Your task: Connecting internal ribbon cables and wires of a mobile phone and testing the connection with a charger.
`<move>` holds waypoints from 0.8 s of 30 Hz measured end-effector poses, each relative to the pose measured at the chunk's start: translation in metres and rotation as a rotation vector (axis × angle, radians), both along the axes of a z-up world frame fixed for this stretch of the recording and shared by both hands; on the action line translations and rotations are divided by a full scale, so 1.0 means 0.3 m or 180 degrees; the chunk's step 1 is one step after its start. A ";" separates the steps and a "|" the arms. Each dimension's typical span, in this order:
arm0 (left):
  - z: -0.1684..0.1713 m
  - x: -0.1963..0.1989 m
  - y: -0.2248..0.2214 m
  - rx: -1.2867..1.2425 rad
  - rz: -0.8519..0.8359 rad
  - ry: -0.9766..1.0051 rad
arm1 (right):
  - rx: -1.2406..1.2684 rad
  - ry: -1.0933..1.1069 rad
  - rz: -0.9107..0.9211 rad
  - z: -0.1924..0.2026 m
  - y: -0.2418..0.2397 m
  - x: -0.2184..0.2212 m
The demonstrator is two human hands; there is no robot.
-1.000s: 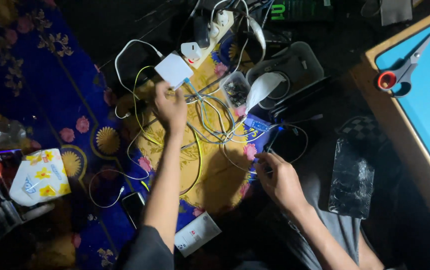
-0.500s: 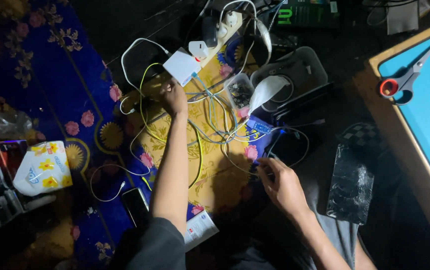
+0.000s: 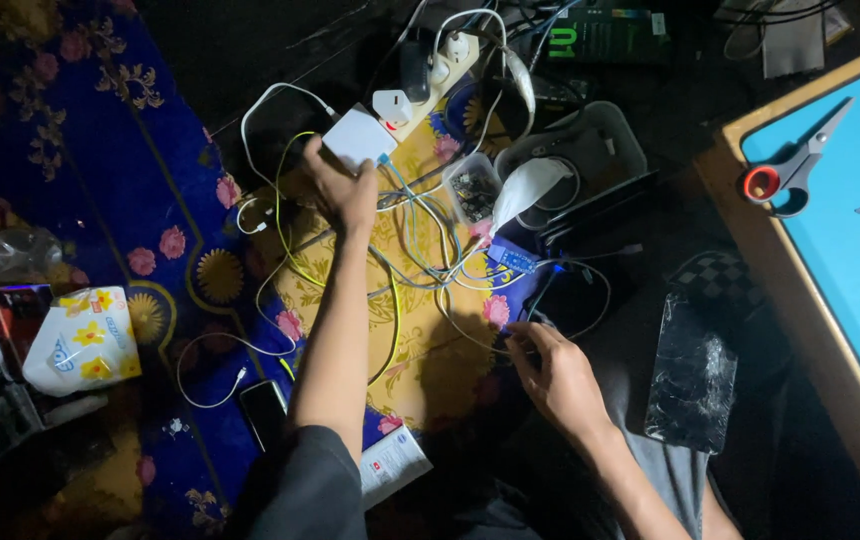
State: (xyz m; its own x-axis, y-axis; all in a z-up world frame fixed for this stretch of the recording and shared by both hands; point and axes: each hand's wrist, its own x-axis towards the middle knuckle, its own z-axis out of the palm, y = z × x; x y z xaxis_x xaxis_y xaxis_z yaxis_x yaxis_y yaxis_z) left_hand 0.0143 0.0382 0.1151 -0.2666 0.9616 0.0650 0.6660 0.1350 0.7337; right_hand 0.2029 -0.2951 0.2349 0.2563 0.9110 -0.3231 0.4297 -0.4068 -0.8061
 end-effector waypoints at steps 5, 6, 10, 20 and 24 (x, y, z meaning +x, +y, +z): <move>-0.003 -0.053 0.072 0.0085 -0.0883 0.0632 | -0.0023 -0.0058 -0.0003 -0.010 -0.002 0.003; -0.012 -0.071 0.092 0.0171 -0.0993 0.0783 | -0.0031 -0.0079 0.0002 -0.009 -0.001 0.005; 0.055 -0.080 0.067 -0.0181 -0.1083 0.0310 | 0.0020 -0.0067 0.0039 -0.041 -0.007 0.008; 0.041 -0.116 0.002 -0.0115 -0.1191 0.0294 | -0.0032 -0.0197 0.0098 -0.020 -0.005 0.007; 0.052 -0.078 -0.054 -0.0101 -0.1109 -0.0474 | -0.0048 -0.0162 0.0128 -0.014 0.004 0.006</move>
State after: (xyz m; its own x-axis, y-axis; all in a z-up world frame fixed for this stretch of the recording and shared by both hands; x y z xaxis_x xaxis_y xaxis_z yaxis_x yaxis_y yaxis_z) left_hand -0.0093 0.0222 0.1307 0.0723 0.9972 0.0189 0.5625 -0.0565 0.8249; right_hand 0.2046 -0.2939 0.2306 0.2360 0.9161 -0.3242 0.4863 -0.4002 -0.7767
